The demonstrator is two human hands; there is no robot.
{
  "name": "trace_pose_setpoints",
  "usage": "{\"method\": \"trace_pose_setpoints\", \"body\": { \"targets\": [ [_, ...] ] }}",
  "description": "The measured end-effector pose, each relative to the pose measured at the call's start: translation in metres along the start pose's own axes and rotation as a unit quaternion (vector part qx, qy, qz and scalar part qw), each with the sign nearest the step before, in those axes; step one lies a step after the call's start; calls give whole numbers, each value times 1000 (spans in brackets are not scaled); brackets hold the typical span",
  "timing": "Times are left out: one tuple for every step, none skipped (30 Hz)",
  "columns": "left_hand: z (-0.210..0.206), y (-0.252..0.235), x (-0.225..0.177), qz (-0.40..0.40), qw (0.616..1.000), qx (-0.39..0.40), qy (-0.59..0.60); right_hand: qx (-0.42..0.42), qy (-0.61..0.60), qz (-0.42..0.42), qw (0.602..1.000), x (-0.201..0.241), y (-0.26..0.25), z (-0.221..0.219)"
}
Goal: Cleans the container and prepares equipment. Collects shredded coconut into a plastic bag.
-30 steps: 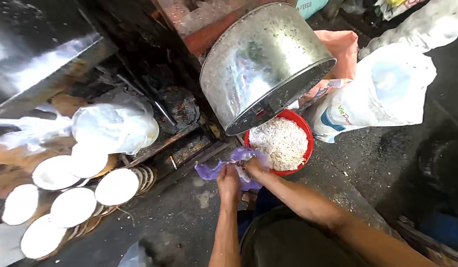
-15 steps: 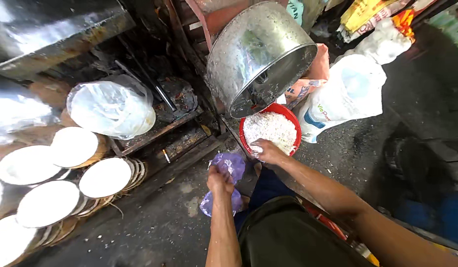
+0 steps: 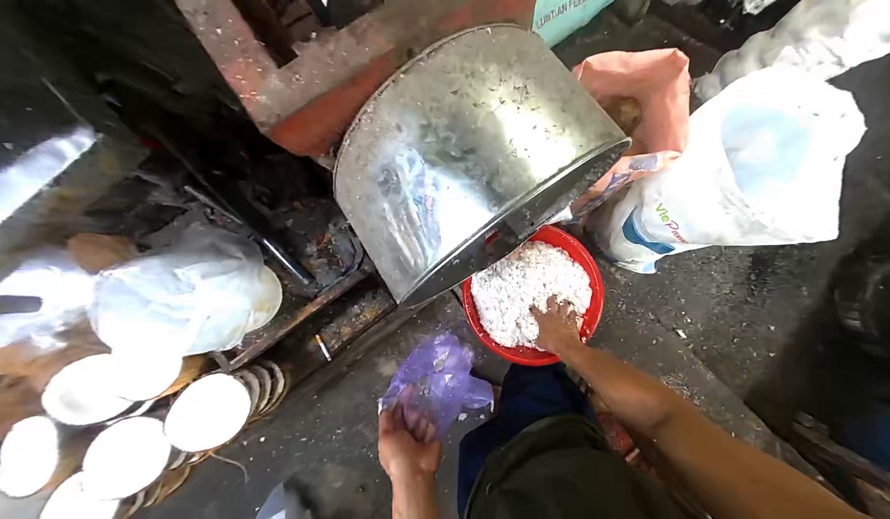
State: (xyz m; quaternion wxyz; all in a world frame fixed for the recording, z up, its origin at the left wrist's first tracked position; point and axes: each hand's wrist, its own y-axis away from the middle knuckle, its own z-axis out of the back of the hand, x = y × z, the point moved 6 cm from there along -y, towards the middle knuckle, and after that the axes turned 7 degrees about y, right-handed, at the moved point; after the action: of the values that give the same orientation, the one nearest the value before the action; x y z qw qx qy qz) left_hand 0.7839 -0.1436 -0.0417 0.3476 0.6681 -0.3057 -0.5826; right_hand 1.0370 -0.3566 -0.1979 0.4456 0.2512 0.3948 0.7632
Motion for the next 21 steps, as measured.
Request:
{"method": "trace_pose_setpoints", "body": {
  "targets": [
    [-7,0,-1,-3,1000,-5,-2,8,5,13,1000,0,-3,2],
    [-14,0,-2,-4,1000,-9,-4,18,7,25,1000,-1,-6,4],
    [-19,3,-3,-4,1000,-14,-9,32,9,35,999,-2,-6,3],
    [-26,5,-5,-7,1000,-13,-14,44,13,47,998,-4,-10,4],
    [-32,8,-6,-9,1000,-11,-21,57,18,59,996,-5,-13,8],
    [-34,13,-8,-6,999,-12,-29,77,25,73,994,-8,-14,7],
    [-38,18,-9,-5,999,-7,-34,91,28,90,991,-10,-16,10],
    [-41,23,-10,-5,999,0,-36,103,20,109,988,-11,-18,14],
    [-42,29,-11,-6,999,7,-38,117,8,126,985,-13,-22,15],
    [-44,34,-13,-9,999,17,-38,130,-15,138,982,-16,-29,19],
    [-44,39,-13,-10,999,26,-40,158,-46,133,977,-20,-32,24],
    [-45,44,-14,-13,998,35,-41,185,-74,117,973,-25,-34,30],
    [-46,47,-15,-17,998,43,-41,199,-96,100,970,-30,-37,39],
    [-48,49,-16,-18,998,47,-41,207,-117,86,968,-36,-39,49],
    [-49,51,-15,-20,998,47,-45,214,-144,76,963,-42,-39,58],
    [-49,53,-15,-20,997,45,-53,222,-175,71,957,-47,-36,66],
    [-51,55,-16,-21,997,44,-61,235,-217,72,945,-51,-36,70],
    [-55,54,-17,-22,996,50,-65,243,-265,75,930,-54,-39,75],
    [-60,53,-17,-22,996,56,-69,248,-311,77,914,-56,-38,84],
    [-63,53,-17,-19,995,61,-75,253,-352,76,898,-56,-34,90],
    [-66,52,-15,-15,994,66,-81,258,-382,81,884,-55,-29,97]
  ]
}}
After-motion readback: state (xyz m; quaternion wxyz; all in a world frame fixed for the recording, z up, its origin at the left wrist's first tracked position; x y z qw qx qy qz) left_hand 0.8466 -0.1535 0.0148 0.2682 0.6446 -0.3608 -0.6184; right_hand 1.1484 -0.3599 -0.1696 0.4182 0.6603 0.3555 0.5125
